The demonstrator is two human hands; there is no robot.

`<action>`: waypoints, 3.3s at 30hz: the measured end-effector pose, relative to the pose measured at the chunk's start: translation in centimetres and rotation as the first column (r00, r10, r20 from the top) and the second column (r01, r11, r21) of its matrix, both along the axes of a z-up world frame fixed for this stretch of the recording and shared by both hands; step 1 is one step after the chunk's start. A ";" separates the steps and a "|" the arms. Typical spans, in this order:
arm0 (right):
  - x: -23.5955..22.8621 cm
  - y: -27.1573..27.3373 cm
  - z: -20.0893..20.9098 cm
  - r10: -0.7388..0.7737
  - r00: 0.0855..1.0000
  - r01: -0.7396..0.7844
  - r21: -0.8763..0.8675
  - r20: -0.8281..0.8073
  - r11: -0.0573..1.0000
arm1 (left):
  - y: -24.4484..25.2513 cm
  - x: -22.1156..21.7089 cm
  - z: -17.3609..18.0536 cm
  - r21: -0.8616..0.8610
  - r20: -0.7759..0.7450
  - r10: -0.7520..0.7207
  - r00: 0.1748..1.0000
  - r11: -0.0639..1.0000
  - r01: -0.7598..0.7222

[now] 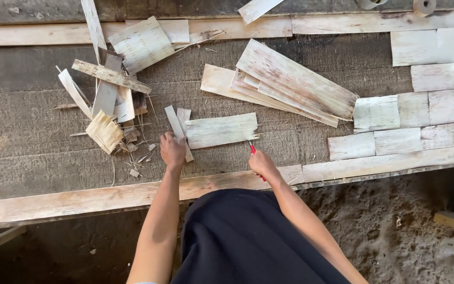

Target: The person uses a red utility knife to cut and trim thin strips of bamboo on a wooden workbench. They repeatedly pick up strips, align them, and slice them into smaller pieces, accumulating cut pieces on the table.

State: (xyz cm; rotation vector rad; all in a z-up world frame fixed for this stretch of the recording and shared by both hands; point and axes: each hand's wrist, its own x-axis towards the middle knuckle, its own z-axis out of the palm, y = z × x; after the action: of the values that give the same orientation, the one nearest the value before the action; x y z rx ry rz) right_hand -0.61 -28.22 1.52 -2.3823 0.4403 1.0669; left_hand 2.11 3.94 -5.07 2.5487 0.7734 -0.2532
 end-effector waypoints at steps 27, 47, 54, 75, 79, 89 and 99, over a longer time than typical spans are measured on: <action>0.0 -0.2 1.0 0.005 1.000 -0.005 0.036 0.001 0.999 | -0.3 1.5 4.8 -0.915 -0.015 0.348 0.937 0.373 -0.153; -0.4 -0.8 -0.6 -0.001 1.000 0.001 0.071 -0.006 0.997 | -6.5 3.9 3.8 -0.974 0.037 0.123 0.992 0.226 0.009; -0.6 -1.4 -1.8 -0.011 1.000 0.012 0.117 -0.008 0.993 | -8.8 4.6 8.1 -0.967 -0.033 0.022 0.999 0.253 -0.038; 0.2 -1.3 1.9 0.006 0.999 -0.002 0.134 -0.032 0.991 | -9.3 4.9 10.1 -0.922 0.155 0.029 0.987 0.364 0.134; 0.4 -1.1 3.3 0.017 0.999 -0.013 0.141 -0.029 0.990 | -9.4 5.4 9.8 -0.917 0.101 0.074 0.992 0.393 0.064; 0.1 -1.7 1.1 0.034 0.999 -0.033 0.152 -0.009 0.988 | -10.6 5.0 5.6 -0.925 0.046 0.076 0.996 0.381 0.014; 0.2 -2.0 0.9 0.030 0.999 -0.025 0.168 -0.028 0.986 | -11.0 5.6 1.4 -0.316 0.044 -0.505 0.862 0.811 0.492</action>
State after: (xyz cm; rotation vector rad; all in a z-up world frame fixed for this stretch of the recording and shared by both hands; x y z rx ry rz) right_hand -0.42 -30.24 2.43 -2.2330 0.3159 1.1079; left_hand 7.72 -7.05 -3.62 2.3877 0.0387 -0.5538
